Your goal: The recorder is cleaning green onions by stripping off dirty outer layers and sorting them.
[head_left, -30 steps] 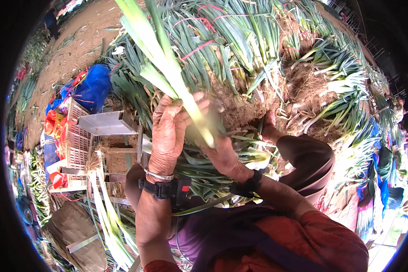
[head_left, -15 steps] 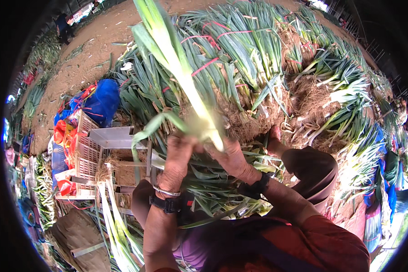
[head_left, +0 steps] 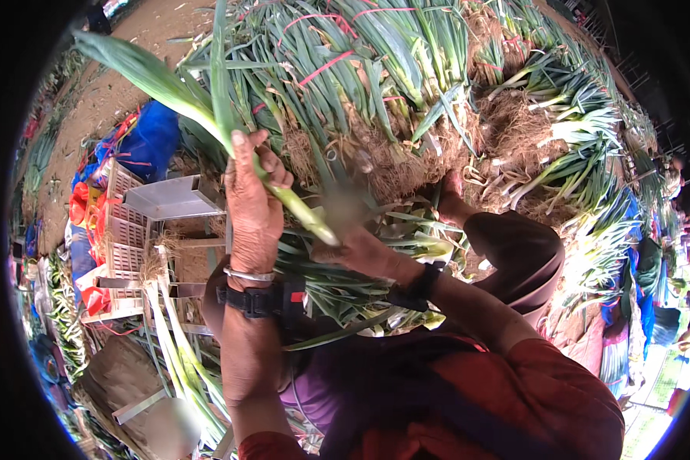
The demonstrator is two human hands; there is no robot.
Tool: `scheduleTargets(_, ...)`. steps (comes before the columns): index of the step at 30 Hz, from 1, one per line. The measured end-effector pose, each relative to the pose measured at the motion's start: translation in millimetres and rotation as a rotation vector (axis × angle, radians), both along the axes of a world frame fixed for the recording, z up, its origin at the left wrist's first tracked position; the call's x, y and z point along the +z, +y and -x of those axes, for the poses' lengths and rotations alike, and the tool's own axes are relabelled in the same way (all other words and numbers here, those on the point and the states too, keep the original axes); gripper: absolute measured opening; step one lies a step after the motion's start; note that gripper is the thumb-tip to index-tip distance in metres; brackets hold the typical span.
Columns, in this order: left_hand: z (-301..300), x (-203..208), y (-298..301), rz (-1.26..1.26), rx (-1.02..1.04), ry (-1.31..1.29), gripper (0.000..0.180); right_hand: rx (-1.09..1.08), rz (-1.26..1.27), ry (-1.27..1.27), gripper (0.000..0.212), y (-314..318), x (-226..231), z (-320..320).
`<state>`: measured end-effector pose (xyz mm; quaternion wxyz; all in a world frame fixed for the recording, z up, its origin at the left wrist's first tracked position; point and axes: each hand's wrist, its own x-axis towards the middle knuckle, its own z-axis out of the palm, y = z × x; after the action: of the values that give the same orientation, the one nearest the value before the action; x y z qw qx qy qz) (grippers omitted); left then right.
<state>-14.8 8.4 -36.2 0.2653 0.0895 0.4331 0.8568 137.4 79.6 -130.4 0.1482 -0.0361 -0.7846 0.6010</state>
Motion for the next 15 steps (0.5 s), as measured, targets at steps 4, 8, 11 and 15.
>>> scheduleTargets(4, 9.4, 9.4, -8.3, -0.092, -0.096, 0.054, 0.050, 0.376, 1.131, -0.224, 0.034, -1.1, 21.5, 7.1)
scheduleTargets(8, -0.5, 10.8, -7.9, -0.132, -0.206, 0.004, 0.058, 0.157, 1.423, -0.165, 0.031, -4.5, 48.4, 23.2)
scheduleTargets(11, 3.4, 13.6, -13.1, -0.188, -0.234, 0.000, 0.061, -0.069, 0.587, 0.122, 0.020, -4.1, 14.6, 28.6)
scheduleTargets(15, 2.4, 11.8, -14.1, -0.317, -0.391, 0.013, 0.063, -0.262, 0.566, 0.011, 0.016, 1.3, -14.3, 22.9)
